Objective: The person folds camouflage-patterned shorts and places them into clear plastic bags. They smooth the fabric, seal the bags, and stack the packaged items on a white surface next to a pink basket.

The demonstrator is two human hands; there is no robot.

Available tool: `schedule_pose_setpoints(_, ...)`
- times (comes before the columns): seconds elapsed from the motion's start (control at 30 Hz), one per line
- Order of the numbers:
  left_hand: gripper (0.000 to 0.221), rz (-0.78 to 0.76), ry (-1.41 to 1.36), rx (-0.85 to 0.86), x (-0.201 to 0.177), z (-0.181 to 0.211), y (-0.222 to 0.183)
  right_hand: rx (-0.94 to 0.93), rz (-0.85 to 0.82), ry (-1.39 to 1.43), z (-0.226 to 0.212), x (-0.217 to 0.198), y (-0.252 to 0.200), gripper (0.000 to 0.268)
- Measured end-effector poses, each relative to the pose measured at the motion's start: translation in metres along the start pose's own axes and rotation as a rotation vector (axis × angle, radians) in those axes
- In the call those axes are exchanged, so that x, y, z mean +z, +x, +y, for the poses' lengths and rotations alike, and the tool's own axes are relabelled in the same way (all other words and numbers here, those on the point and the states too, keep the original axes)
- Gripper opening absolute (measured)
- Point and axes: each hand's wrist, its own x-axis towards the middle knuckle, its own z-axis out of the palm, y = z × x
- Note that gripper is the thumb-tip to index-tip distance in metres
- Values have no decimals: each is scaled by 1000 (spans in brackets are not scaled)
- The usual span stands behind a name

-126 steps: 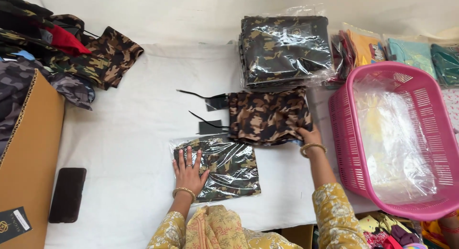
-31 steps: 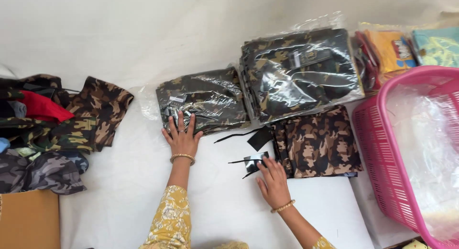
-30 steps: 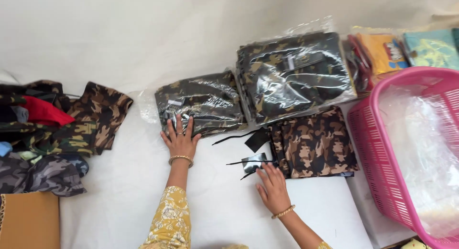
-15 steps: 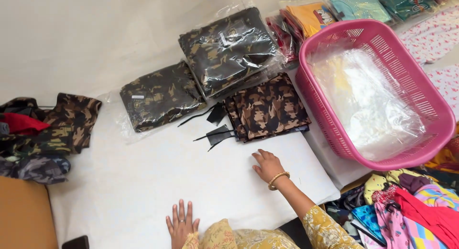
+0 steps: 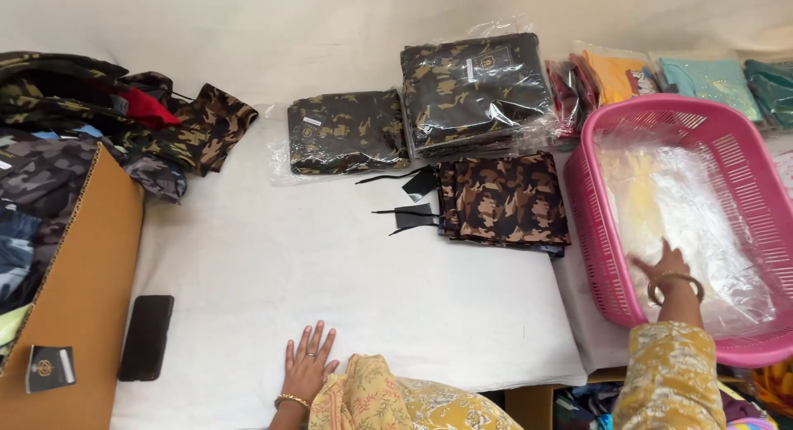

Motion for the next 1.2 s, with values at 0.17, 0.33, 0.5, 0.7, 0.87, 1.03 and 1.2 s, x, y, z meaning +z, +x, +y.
schedule_pose_setpoints(0.17,67,55,-75,-46,-7,14,-8,192,-491,-55,-27,-9,-19,68)
schedule_pose_setpoints(0.33,66,70,-87,-37,-11,16,-9,144,-380,-125,-42,-19,-39,69)
schedule_pose_setpoints(0.5,64,118,-97,-70,-9,19,-8,168,-465,19,-14,10,-18,50)
schedule_pose_setpoints(0.7,64,93,-172,-84,-9,17,-5,485,-580,763,-70,-64,-91,77)
schedule_pose_setpoints(0.87,53,126,-350,-66,-21,9,6,126,-480,500,-104,-83,-111,62)
schedule_pose_setpoints(1.03,42,265,-785,-15,-55,-5,33,-58,78,50,-178,-80,-183,40)
schedule_pose_setpoints(1.2,56,187,-1248,309,-100,20,51,-437,-69,62,-337,31,-257,28)
